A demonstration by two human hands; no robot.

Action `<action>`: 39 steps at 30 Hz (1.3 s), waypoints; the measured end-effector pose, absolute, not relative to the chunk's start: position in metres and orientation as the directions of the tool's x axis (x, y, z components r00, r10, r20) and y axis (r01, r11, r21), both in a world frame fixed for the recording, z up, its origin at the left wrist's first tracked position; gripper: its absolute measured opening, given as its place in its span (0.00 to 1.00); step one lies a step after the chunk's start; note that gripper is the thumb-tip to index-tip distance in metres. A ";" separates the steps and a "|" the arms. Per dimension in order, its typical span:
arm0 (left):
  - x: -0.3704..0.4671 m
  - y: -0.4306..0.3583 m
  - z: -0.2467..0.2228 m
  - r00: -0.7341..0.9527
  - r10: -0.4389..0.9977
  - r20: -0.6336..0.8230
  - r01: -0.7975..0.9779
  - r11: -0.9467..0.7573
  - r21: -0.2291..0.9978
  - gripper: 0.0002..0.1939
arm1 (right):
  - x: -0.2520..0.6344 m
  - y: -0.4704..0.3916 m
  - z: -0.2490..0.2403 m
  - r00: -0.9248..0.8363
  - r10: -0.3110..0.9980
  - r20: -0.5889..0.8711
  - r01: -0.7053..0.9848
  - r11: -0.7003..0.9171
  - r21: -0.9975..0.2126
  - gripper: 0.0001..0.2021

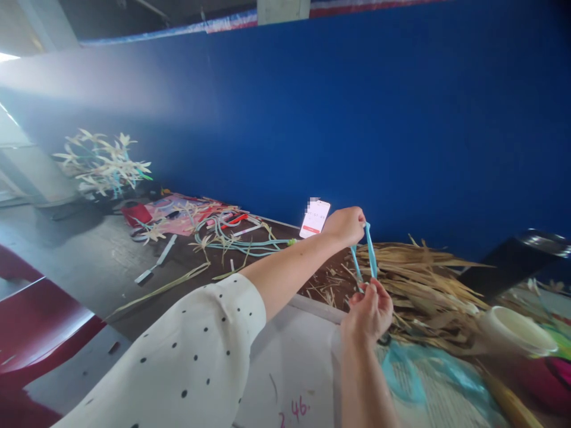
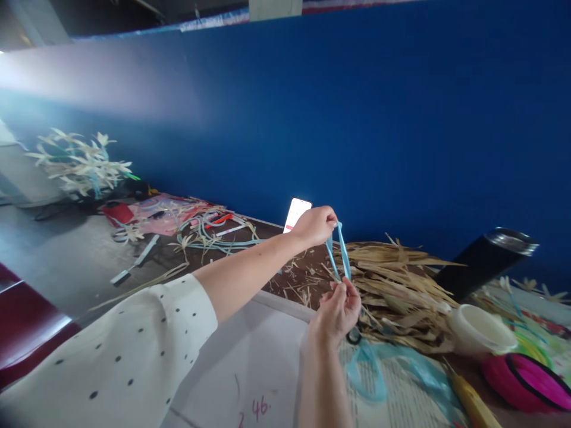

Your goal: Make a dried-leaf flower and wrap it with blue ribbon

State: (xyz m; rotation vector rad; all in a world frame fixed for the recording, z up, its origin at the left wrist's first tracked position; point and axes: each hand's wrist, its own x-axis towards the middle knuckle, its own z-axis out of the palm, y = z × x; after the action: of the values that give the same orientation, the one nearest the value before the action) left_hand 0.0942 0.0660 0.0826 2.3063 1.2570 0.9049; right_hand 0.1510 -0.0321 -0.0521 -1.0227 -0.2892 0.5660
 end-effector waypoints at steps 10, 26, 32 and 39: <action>0.102 0.063 0.100 0.456 0.706 0.542 0.526 -0.705 0.476 0.07 | 0.135 -0.039 -0.057 0.427 0.807 0.408 0.435 0.212 -0.875 0.11; 0.113 0.064 0.175 0.428 0.602 0.674 0.496 -0.780 0.382 0.06 | 0.132 -0.045 -0.056 0.316 0.830 0.460 0.675 0.144 -0.724 0.13; 0.113 0.060 0.202 0.399 0.629 0.667 0.545 -0.748 0.380 0.06 | 0.132 -0.047 -0.053 0.327 0.841 0.432 0.655 0.128 -0.745 0.13; 0.103 0.076 0.249 0.265 0.505 0.822 0.550 -0.779 0.301 0.10 | 0.132 -0.048 -0.054 0.357 0.834 0.421 0.647 0.105 -0.755 0.14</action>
State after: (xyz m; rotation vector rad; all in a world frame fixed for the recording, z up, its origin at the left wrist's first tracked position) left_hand 0.1030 0.0756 0.2493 2.5336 1.0563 1.6173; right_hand 0.1323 -0.0484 -0.0541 -1.6085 -1.3578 0.2317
